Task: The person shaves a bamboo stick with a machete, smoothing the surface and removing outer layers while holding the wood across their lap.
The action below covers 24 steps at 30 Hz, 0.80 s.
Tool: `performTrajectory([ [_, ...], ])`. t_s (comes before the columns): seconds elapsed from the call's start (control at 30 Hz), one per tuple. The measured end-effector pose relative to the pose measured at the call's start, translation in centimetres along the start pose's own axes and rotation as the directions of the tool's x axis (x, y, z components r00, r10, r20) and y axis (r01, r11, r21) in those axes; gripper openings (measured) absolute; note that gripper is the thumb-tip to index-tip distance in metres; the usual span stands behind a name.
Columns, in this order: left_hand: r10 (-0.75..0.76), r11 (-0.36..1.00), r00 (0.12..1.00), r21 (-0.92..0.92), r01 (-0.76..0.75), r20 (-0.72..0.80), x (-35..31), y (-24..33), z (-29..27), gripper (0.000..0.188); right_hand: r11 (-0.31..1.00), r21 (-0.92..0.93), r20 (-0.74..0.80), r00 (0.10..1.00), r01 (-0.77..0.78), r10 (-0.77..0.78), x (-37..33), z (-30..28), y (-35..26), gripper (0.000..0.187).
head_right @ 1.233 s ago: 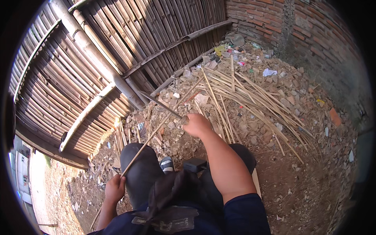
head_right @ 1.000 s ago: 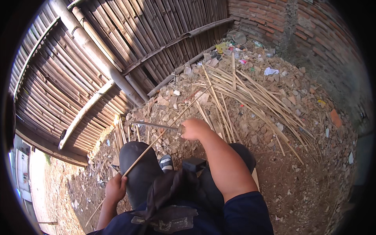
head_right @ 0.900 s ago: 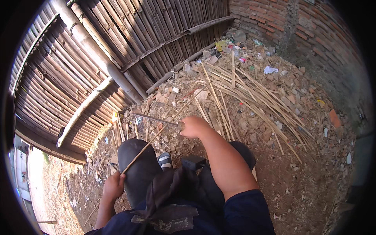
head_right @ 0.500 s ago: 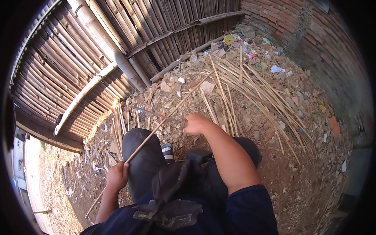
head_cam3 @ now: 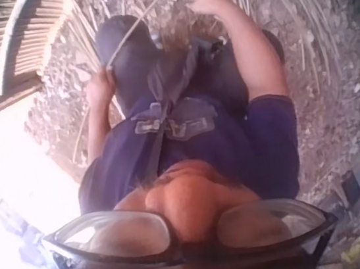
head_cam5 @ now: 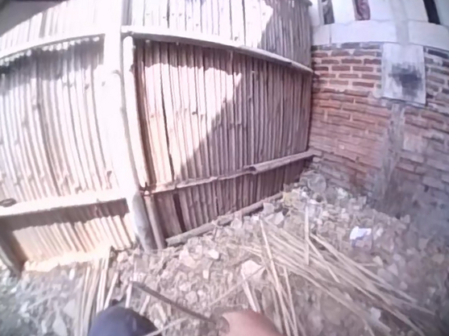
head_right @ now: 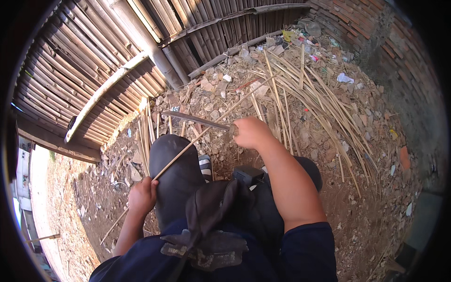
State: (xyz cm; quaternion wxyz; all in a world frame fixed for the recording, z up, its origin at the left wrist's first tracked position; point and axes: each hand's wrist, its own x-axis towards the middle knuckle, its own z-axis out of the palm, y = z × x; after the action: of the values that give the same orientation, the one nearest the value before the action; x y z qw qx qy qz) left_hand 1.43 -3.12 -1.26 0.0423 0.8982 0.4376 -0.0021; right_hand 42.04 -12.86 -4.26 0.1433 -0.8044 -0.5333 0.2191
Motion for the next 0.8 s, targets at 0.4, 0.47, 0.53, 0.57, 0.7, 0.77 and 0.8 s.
performTrajectory([
  [0.4, 0.016, 1.0, 0.999, 0.019, -0.015, -0.037, 0.0, -0.5, 0.8, 0.036, 0.999, -0.009, 0.079, 0.996, -0.045, 0.046, 0.0, -0.9, -0.6, 0.04],
  [0.47, 0.039, 0.999, 0.998, 0.03, -0.038, -0.04, 0.9, -0.5, 1.0, 0.036, 0.933, 0.255, 0.054, 0.967, -0.253, 0.247, 1.5, 0.1, 4.1, 0.043],
  [0.53, 0.059, 0.997, 0.997, 0.045, -0.057, -0.045, 0.7, -0.8, 0.2, 0.036, 0.953, 0.154, -0.031, 0.963, -0.261, 0.269, 1.9, 1.2, 7.8, 0.044],
  [0.57, 0.071, 0.996, 0.997, 0.063, -0.07, -0.022, 0.6, -1.0, 0.0, 0.035, 0.956, 0.06, -0.093, 0.952, -0.286, 0.29, 1.9, 1.0, 8.1, 0.046],
  [0.7, 0.069, 0.997, 0.997, 0.044, -0.07, 0.022, 1.0, -0.2, -1.4, 0.036, 0.956, 0.07, 0.014, 0.959, -0.285, 0.285, 1.8, 0.8, 7.6, 0.054],
  [0.77, 0.05, 0.998, 0.997, 0.032, -0.052, 0.056, 1.1, -0.1, -1.4, 0.037, 0.951, 0.149, -0.02, 0.96, -0.273, 0.279, 1.7, 0.2, 5.6, 0.056],
  [0.8, 0.026, 1.0, 0.997, 0.011, -0.027, 0.072, 0.9, -0.3, -1.2, 0.034, 0.953, 0.146, -0.021, 0.962, -0.265, 0.271, 1.5, -0.4, 4.5, 0.056],
])
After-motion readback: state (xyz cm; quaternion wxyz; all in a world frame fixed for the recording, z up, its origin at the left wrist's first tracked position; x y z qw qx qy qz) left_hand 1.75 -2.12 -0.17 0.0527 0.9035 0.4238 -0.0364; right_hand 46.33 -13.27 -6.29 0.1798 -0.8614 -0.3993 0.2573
